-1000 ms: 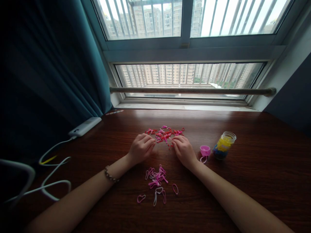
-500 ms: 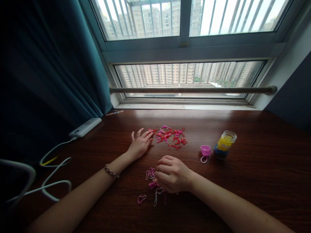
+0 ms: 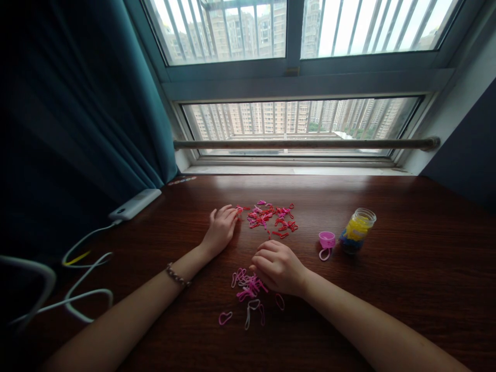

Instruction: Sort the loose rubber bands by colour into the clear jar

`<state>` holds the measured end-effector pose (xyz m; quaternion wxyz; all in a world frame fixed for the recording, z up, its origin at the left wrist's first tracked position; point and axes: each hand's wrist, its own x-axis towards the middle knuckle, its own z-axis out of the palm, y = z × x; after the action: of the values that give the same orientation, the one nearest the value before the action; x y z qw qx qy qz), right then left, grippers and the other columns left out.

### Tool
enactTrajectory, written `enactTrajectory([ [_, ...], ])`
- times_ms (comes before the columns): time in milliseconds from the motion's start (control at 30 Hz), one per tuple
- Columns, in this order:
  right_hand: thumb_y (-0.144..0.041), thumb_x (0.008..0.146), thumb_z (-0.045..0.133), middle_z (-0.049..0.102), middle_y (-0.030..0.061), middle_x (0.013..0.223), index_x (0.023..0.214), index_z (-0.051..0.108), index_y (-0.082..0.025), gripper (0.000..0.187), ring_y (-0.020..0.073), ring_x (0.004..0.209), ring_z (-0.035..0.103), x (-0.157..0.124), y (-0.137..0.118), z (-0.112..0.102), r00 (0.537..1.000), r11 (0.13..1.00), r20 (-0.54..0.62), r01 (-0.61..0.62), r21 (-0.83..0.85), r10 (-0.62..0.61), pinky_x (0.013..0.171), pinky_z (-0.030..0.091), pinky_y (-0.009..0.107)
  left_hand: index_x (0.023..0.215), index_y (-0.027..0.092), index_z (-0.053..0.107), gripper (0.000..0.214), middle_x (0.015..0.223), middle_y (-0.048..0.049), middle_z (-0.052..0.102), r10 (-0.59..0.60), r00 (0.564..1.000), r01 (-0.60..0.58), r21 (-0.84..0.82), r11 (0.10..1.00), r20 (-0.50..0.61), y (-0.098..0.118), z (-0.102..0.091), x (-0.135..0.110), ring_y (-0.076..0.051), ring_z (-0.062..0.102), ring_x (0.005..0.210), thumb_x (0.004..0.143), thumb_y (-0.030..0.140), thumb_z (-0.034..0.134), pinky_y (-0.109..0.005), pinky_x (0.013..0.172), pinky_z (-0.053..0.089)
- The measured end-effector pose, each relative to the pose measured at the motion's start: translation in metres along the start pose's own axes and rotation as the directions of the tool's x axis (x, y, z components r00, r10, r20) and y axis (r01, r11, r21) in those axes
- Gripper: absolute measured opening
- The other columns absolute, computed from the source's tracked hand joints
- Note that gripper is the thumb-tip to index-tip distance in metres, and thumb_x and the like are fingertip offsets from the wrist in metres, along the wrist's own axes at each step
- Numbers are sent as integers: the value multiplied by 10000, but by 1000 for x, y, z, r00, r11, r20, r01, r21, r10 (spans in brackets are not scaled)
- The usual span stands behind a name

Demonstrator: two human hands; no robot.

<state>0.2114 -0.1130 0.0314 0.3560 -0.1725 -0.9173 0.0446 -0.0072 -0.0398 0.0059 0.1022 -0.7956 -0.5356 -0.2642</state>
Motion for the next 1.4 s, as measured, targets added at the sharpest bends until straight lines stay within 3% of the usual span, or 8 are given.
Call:
enactTrajectory([
  [167,-168,863,442,608,64,736,837,558,-153,120,172,778,540,-1,1,1,1000,1000,6,-6,-11,7,707,445,314,883,161,582,145,924,-66,618,-22,999,17,-108,994,-49,-5,0,1,-201,525,919,838,164,444,-368,853,382],
  [400,-155,855,452,612,70,748,836,567,-144,117,176,771,534,-2,1,2,1000,1000,12,-8,4,8,701,443,321,745,166,556,68,769,-39,586,-63,993,44,-182,982,-100,-7,-2,1,-184,524,791,796,208,538,-319,746,420],
  [633,-164,860,455,610,65,751,827,565,-147,116,172,778,536,-2,1,1,1000,1000,22,-5,1,5,705,441,317,744,173,529,78,747,-17,573,-111,989,94,-169,981,-95,-7,-4,2,-171,523,746,753,206,598,-295,700,418],
  [1067,-182,874,433,607,65,754,838,566,-157,140,177,771,530,-2,5,2,997,998,48,-63,7,62,717,444,322,751,163,583,197,739,-40,609,-93,990,64,-240,969,-109,-5,-6,2,-161,561,719,847,269,448,-290,692,444],
  [1167,-168,880,416,612,73,806,877,574,-155,159,185,803,532,-4,19,2,977,977,-24,-211,22,211,746,443,338,747,164,593,181,753,-39,625,-75,992,43,-295,955,-100,-3,-6,2,-158,579,734,834,272,477,-287,706,456],
  [1267,-171,886,406,613,89,882,923,588,-159,186,202,868,534,-7,39,2,910,920,-150,-391,1,387,800,437,377,848,167,597,133,759,-25,638,-37,996,-3,-426,905,-86,4,-10,2,-137,593,709,801,277,538,-266,700,473],
  [1333,-181,888,410,612,90,946,975,594,-168,203,213,940,523,-10,49,3,891,901,-161,-433,-22,424,851,424,402,901,167,595,153,766,-25,642,61,996,-87,-519,850,-67,14,-15,0,-123,593,702,794,267,550,-250,697,477],
  [1400,-200,891,420,597,82,1049,1069,576,-184,238,229,1062,469,-12,53,6,906,905,-95,-419,-70,412,917,390,427,828,163,613,127,772,-42,641,229,973,-205,-577,790,-31,27,-23,-3,-124,585,714,810,248,520,-244,684,470],
])
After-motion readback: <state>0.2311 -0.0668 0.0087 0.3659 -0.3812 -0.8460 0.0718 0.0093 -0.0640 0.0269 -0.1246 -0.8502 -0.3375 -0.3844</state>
